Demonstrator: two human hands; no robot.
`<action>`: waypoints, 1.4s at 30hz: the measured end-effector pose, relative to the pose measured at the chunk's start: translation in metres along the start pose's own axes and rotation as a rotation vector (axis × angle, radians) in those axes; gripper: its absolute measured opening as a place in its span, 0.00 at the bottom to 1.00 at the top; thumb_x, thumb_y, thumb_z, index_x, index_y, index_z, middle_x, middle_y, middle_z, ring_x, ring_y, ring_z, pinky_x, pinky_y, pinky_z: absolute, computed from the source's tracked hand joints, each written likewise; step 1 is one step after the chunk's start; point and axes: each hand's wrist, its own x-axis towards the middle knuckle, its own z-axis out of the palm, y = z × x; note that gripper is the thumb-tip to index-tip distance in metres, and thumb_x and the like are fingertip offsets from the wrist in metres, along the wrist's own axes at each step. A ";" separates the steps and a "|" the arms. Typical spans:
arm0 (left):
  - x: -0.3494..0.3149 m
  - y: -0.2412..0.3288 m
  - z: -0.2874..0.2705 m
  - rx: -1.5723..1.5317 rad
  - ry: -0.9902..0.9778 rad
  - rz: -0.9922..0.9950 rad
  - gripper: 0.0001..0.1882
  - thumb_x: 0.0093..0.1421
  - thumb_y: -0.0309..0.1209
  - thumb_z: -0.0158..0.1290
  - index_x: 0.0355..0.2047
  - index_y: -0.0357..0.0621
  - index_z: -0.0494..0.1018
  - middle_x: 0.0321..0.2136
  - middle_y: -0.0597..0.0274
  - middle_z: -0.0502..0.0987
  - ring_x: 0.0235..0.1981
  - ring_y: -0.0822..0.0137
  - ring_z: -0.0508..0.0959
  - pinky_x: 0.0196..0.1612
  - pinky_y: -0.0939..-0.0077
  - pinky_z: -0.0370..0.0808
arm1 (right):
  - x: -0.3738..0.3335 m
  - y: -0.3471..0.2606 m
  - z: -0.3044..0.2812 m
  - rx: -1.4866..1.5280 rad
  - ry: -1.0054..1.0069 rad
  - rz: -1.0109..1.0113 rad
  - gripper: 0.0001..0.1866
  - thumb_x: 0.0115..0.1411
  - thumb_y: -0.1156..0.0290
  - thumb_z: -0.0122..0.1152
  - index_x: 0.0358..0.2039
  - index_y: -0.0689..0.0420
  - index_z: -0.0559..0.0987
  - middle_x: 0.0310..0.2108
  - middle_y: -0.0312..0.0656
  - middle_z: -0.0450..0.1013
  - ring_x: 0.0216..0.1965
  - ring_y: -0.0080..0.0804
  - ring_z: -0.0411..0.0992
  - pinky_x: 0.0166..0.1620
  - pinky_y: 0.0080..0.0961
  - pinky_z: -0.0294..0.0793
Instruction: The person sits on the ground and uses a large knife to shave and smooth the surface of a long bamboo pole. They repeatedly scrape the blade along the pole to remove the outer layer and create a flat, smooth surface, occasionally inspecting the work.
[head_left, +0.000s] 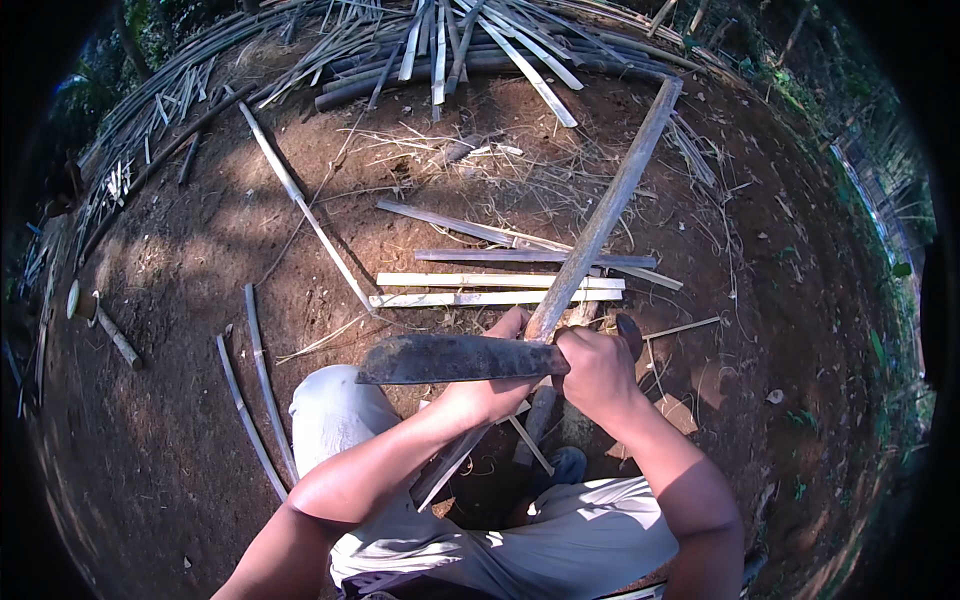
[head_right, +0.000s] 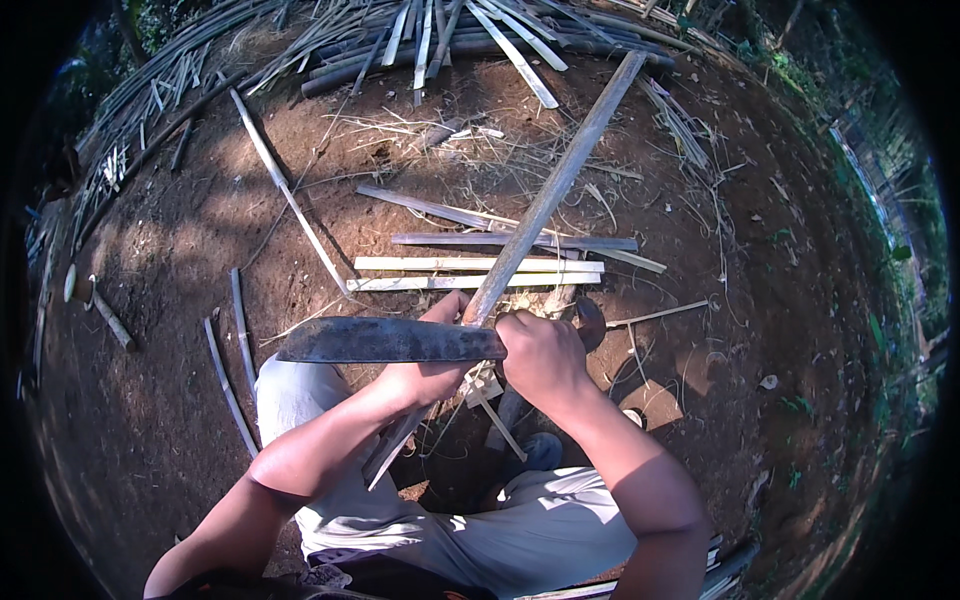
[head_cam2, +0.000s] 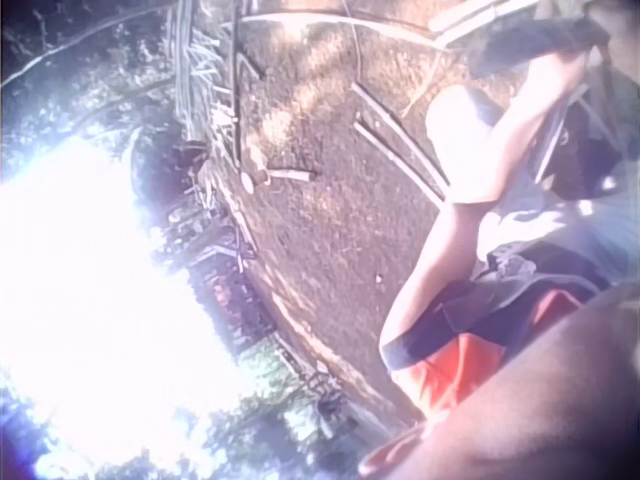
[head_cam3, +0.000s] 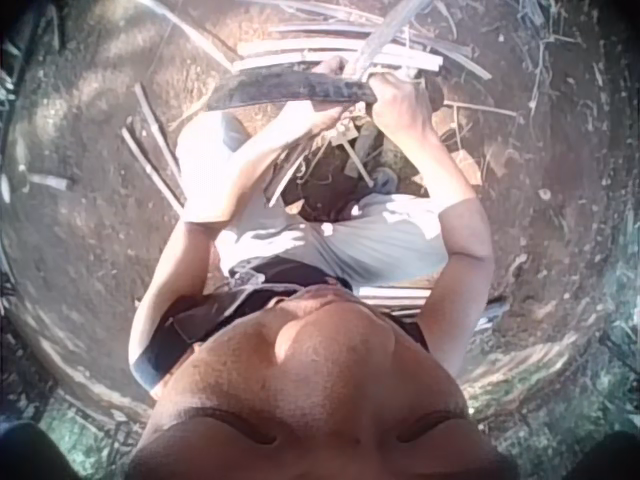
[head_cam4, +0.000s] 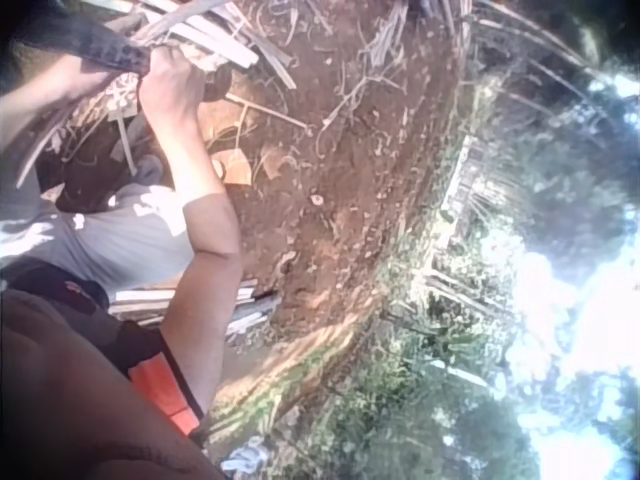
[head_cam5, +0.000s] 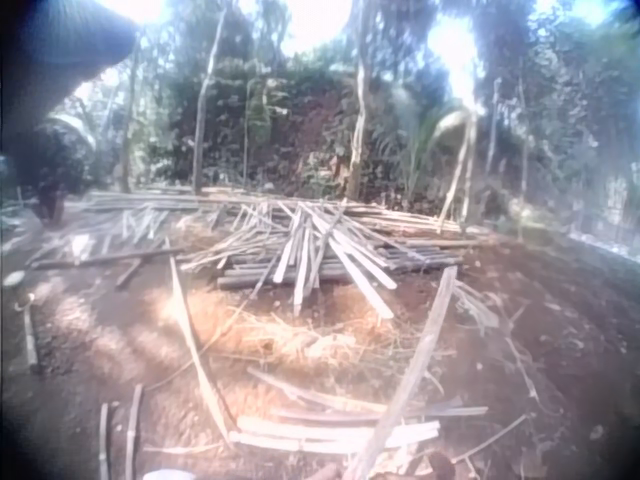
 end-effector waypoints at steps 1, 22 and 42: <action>-0.005 0.011 -0.003 -0.030 -0.017 -0.024 0.17 0.58 0.32 0.59 0.43 0.39 0.66 0.22 0.69 0.70 0.22 0.78 0.69 0.24 0.79 0.66 | 0.000 -0.002 -0.002 -0.013 0.007 -0.001 0.02 0.46 0.80 0.55 0.22 0.59 0.73 0.20 0.47 0.72 0.23 0.52 0.75 0.28 0.45 0.75; -0.031 0.015 0.001 -0.030 -0.036 -0.180 0.16 0.60 0.27 0.55 0.47 0.35 0.66 0.20 0.69 0.70 0.17 0.81 0.67 0.19 0.82 0.62 | 0.012 0.095 -0.050 -0.333 0.183 0.573 0.04 0.50 0.74 0.60 0.27 0.59 0.80 0.28 0.53 0.77 0.33 0.57 0.76 0.36 0.48 0.75; -0.005 0.022 0.002 -0.029 0.026 -0.287 0.11 0.60 0.30 0.57 0.41 0.39 0.71 0.20 0.70 0.70 0.18 0.78 0.68 0.21 0.77 0.65 | 0.002 0.018 -0.014 -0.132 -0.181 0.233 0.03 0.49 0.75 0.56 0.26 0.58 0.78 0.25 0.50 0.76 0.31 0.54 0.77 0.38 0.48 0.76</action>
